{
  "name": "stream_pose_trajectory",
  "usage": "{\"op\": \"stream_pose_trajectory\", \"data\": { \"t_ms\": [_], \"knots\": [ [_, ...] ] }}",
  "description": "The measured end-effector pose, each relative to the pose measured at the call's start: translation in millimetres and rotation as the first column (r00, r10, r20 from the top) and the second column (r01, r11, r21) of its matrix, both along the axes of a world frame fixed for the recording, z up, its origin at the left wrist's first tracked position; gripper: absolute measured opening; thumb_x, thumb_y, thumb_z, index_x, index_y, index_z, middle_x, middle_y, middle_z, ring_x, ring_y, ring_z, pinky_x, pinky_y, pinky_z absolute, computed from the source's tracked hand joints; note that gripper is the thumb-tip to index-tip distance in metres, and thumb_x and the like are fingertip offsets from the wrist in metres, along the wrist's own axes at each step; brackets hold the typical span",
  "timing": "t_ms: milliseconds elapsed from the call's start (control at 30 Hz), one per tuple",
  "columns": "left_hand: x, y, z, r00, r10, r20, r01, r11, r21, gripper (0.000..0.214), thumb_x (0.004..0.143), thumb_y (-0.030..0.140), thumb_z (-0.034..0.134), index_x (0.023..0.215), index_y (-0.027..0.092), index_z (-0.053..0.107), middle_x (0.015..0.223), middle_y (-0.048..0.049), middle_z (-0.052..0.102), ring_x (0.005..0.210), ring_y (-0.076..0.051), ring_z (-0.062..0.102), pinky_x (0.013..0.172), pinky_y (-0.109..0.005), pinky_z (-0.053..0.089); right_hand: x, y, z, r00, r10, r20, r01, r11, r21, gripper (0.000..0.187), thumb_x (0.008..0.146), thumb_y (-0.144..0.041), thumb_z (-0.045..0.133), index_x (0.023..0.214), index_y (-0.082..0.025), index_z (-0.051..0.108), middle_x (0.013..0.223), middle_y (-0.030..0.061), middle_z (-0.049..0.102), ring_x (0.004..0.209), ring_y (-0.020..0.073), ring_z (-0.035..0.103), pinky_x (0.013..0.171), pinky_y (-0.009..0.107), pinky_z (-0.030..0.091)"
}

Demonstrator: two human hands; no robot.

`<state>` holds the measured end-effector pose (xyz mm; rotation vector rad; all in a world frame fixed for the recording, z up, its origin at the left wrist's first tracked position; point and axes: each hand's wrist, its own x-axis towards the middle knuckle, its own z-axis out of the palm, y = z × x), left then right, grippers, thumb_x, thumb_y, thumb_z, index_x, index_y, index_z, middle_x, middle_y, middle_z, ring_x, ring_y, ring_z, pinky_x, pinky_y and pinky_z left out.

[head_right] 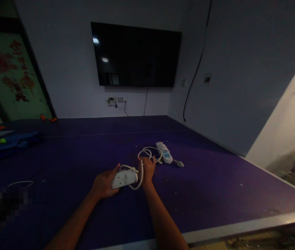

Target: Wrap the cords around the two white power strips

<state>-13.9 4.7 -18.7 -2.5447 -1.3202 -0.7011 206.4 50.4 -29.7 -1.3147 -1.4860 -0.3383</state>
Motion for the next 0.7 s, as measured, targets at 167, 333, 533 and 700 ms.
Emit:
{"op": "stream_pose_trajectory", "data": {
  "t_ms": [167, 333, 533, 700],
  "knots": [
    [-2, 1, 2.0, 0.963, 0.201, 0.181, -0.218, 0.973, 0.078, 0.085, 0.070, 0.042, 0.062, 0.144, 0.020, 0.026, 0.104, -0.0104, 0.067, 0.085, -0.026, 0.064, 0.076, -0.035, 0.050, 2, 5, -5.0, 0.994, -0.039, -0.102, 0.029, 0.995, -0.099, 0.033, 0.091, -0.033, 0.038, 0.089, -0.017, 0.067, 0.086, 0.0076, 0.071, 0.082, 0.0202, 0.063, 0.101, 0.047, 0.026],
    [-5, 1, 2.8, 0.894, 0.266, 0.360, -0.311, 0.947, 0.073, 0.083, 0.072, 0.046, 0.061, 0.142, 0.016, 0.028, 0.109, -0.0126, 0.066, 0.086, -0.025, 0.066, 0.076, -0.033, 0.051, 3, 8, -13.0, 0.998, -0.010, -0.056, -0.004, 0.972, -0.234, 0.026, 0.081, -0.021, 0.044, 0.091, -0.019, 0.069, 0.088, 0.0084, 0.071, 0.089, 0.0237, 0.062, 0.099, 0.051, 0.028],
    [-3, 0, 4.9, 0.845, 0.309, 0.436, -0.360, 0.932, 0.037, 0.082, 0.073, 0.047, 0.060, 0.142, 0.017, 0.028, 0.118, -0.0127, 0.063, 0.094, -0.027, 0.065, 0.078, -0.034, 0.051, 2, 0, -1.5, 0.995, 0.037, -0.094, -0.031, 0.998, 0.061, 0.045, 0.076, -0.006, 0.035, 0.112, -0.017, 0.060, 0.110, 0.0109, 0.065, 0.110, 0.0222, 0.056, 0.101, 0.049, 0.032],
    [-3, 1, 6.0, 0.820, 0.336, 0.464, -0.382, 0.924, 0.005, 0.082, 0.074, 0.048, 0.060, 0.142, 0.018, 0.027, 0.124, -0.0131, 0.059, 0.098, -0.028, 0.064, 0.079, -0.035, 0.051, -14, -25, 11.8, 0.979, 0.131, 0.154, -0.160, 0.968, 0.194, 0.038, 0.085, -0.020, 0.045, 0.122, -0.022, 0.054, 0.129, 0.0095, 0.055, 0.124, 0.0229, 0.045, 0.104, 0.047, 0.033]
  ]
}}
